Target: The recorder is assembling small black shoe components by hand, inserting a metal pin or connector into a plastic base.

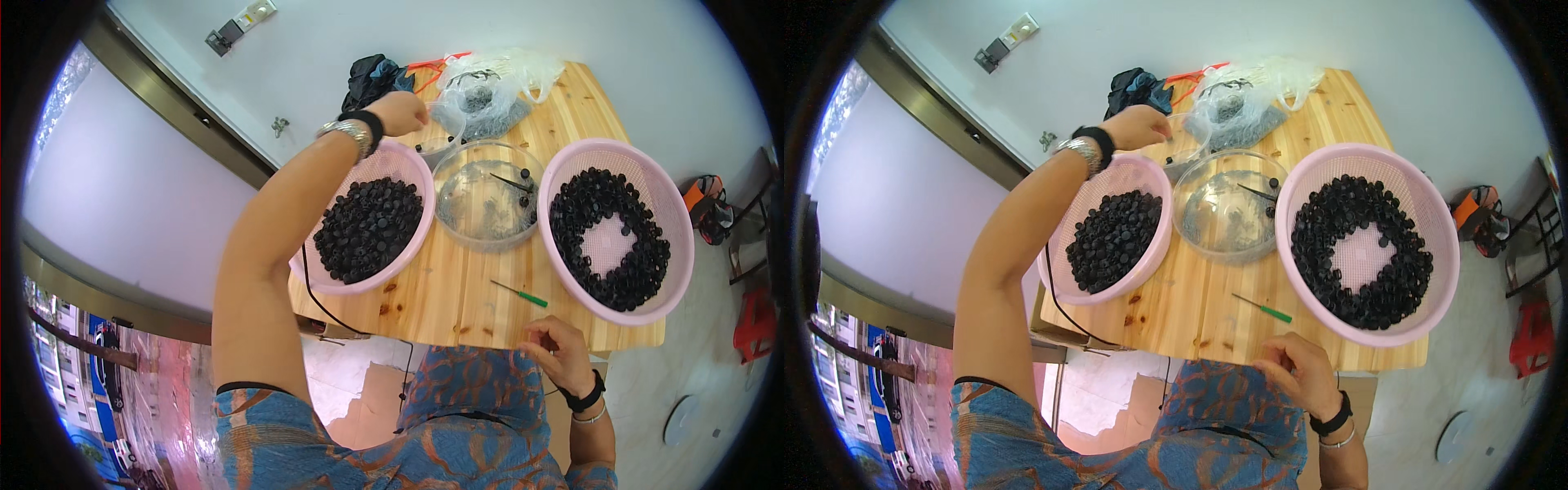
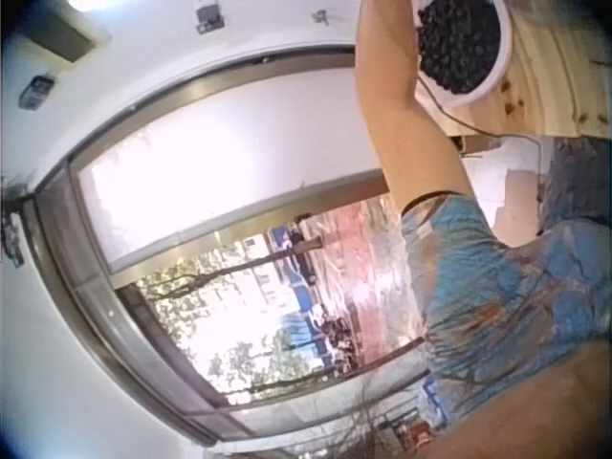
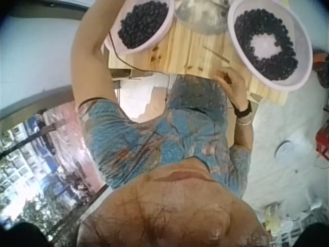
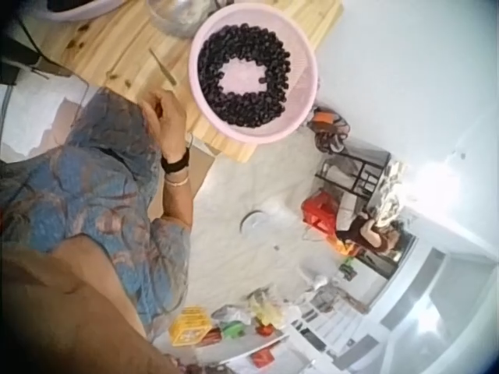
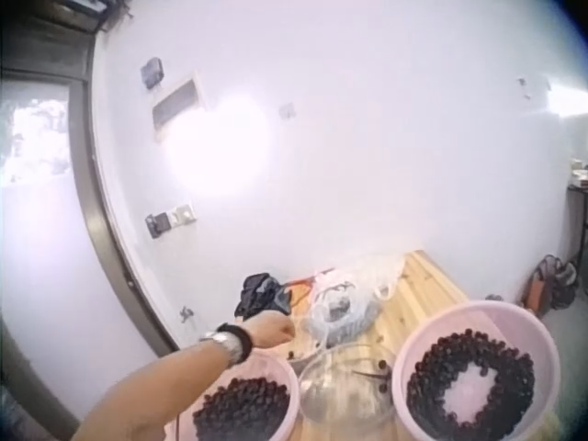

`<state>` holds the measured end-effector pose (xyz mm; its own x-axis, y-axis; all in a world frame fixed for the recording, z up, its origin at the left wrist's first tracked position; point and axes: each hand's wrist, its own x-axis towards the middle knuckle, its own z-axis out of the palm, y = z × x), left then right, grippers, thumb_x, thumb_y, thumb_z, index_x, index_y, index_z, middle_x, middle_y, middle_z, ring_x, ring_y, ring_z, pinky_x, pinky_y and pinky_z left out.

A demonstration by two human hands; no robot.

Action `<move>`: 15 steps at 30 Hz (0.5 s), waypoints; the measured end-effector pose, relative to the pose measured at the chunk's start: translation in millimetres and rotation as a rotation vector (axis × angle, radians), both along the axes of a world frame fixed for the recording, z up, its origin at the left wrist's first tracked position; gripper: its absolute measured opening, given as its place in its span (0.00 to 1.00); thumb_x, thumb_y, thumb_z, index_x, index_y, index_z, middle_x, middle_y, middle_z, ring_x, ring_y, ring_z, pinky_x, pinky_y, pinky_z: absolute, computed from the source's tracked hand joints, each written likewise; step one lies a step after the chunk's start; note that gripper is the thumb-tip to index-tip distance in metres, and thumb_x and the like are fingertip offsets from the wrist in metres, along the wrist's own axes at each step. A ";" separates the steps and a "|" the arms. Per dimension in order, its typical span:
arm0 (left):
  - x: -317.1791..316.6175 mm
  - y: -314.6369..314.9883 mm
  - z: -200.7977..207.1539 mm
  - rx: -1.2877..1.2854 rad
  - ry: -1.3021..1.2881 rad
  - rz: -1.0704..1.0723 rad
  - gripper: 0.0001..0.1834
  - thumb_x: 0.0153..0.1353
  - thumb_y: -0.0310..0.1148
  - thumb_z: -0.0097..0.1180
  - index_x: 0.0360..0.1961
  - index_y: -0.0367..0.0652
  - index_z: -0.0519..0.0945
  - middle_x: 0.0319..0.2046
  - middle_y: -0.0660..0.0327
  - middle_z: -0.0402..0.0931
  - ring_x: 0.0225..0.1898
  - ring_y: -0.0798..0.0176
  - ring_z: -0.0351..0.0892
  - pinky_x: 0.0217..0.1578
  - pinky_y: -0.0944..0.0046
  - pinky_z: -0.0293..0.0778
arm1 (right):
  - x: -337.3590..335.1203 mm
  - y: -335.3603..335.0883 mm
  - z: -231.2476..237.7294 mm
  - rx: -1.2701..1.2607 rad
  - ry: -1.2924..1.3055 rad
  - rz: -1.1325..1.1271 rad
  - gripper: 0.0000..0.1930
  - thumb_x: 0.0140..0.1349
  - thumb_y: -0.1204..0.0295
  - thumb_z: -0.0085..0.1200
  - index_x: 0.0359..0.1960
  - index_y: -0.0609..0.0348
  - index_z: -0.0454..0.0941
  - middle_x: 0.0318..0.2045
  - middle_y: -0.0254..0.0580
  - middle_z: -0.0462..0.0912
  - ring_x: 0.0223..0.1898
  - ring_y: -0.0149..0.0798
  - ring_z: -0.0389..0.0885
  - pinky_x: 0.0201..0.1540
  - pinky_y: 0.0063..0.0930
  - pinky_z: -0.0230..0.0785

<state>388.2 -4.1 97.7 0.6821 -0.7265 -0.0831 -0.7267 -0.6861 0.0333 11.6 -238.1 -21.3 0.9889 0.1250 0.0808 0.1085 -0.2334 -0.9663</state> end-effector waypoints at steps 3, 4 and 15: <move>27.6 -35.6 -29.6 0.342 0.065 0.014 0.13 0.46 0.35 0.58 0.33 0.41 0.81 0.30 0.55 0.80 0.35 0.60 0.79 0.36 0.62 0.72 | 1.3 -4.7 -12.2 0.001 0.000 -0.032 0.10 0.50 0.74 0.61 0.33 0.63 0.75 0.19 0.34 0.72 0.16 0.24 0.68 0.18 0.17 0.59; 31.5 -43.7 -35.6 0.342 0.072 0.014 0.13 0.46 0.35 0.58 0.33 0.41 0.81 0.30 0.55 0.80 0.35 0.60 0.79 0.36 0.62 0.72 | 1.6 -6.2 -14.4 0.027 0.032 -0.042 0.10 0.50 0.74 0.61 0.33 0.62 0.75 0.19 0.34 0.72 0.16 0.24 0.68 0.18 0.17 0.59; 48.8 -46.1 -76.0 0.436 0.350 0.148 0.07 0.41 0.27 0.58 0.25 0.38 0.81 0.21 0.58 0.80 0.24 0.66 0.80 0.25 0.65 0.74 | 11.0 -15.1 -14.5 -0.045 -0.038 0.040 0.12 0.46 0.74 0.64 0.33 0.61 0.76 0.16 0.34 0.71 0.15 0.26 0.66 0.17 0.19 0.58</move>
